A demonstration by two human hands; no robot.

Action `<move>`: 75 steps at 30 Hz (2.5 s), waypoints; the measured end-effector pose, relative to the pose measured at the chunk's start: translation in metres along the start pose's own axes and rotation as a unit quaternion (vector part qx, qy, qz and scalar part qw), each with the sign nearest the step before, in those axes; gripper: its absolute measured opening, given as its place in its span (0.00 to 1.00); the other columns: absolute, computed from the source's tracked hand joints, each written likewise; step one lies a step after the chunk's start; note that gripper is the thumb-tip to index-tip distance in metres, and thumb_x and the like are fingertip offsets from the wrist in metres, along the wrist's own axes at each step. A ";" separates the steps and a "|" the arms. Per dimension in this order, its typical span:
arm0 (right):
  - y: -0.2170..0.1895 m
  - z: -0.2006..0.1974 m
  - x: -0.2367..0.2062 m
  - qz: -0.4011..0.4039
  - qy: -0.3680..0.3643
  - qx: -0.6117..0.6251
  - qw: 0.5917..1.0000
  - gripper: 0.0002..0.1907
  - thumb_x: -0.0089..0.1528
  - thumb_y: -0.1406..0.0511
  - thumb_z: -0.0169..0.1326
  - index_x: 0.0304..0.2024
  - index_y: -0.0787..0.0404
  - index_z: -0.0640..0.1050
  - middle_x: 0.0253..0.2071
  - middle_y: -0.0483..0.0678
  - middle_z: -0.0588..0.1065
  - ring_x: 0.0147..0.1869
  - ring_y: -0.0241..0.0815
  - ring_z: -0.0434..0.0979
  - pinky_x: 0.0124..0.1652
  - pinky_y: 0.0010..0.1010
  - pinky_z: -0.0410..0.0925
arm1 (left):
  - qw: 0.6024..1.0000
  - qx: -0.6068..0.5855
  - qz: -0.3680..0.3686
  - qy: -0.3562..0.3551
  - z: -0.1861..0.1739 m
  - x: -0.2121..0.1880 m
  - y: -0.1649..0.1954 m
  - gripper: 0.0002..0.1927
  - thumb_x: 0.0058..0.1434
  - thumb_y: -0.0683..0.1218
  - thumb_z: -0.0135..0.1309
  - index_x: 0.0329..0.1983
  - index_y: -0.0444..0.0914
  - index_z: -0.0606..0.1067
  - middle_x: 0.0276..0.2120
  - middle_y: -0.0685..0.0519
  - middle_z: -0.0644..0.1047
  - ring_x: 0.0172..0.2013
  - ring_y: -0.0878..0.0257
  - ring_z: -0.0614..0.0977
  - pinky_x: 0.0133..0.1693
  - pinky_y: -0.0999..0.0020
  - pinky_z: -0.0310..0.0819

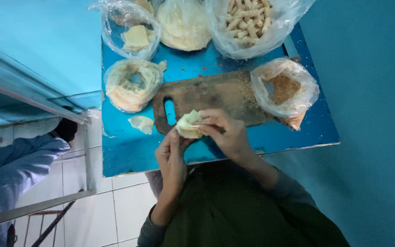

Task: The person sits on the floor at a low blue table and folds flat pieces of dough in half by hand, one at a time, placing each folded piece on a wooden board or onto a pile of finished pieces. Bags of dough pieces and a bag of brown powder sit on the table around the work area.

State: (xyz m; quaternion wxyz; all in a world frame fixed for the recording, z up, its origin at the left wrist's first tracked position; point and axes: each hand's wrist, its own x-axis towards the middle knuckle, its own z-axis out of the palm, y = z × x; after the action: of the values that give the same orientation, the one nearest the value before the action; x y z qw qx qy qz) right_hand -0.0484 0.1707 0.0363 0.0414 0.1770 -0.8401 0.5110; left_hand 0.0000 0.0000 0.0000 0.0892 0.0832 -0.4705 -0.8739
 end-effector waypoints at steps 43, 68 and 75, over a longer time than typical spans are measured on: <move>-0.006 0.002 -0.008 -0.167 0.072 -0.068 0.981 0.19 0.60 0.68 0.67 0.51 0.61 0.75 0.49 0.51 0.81 0.51 0.42 0.84 0.48 0.30 0.77 | 0.991 0.120 -0.035 -0.039 0.002 0.003 -0.005 0.16 0.74 0.45 0.50 0.46 0.27 0.81 0.40 0.49 0.82 0.40 0.66 0.83 0.45 0.72 0.79; -0.003 -0.005 -0.015 0.054 -0.014 0.219 0.974 0.25 0.61 0.75 0.61 0.58 0.61 0.67 0.44 0.51 0.81 0.50 0.39 0.85 0.49 0.32 0.79 | 0.951 0.285 0.111 -0.055 0.016 -0.012 0.018 0.06 0.62 0.37 0.61 0.42 0.30 0.80 0.36 0.55 0.81 0.37 0.73 0.81 0.41 0.78 0.78; 0.013 -0.006 -0.010 0.122 -0.051 0.399 0.907 0.21 0.62 0.78 0.60 0.56 0.64 0.70 0.43 0.49 0.77 0.48 0.37 0.80 0.49 0.30 0.75 | 0.974 0.219 0.034 -0.040 0.006 -0.007 0.003 0.05 0.66 0.37 0.59 0.42 0.30 0.81 0.34 0.56 0.80 0.34 0.74 0.78 0.38 0.79 0.72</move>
State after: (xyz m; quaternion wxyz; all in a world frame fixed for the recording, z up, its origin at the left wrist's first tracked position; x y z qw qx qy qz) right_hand -0.0442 0.1835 0.0255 -0.1377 0.1009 -0.5821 0.7950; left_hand 0.0061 0.0051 0.0062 0.0801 0.0496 -0.6565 -0.7484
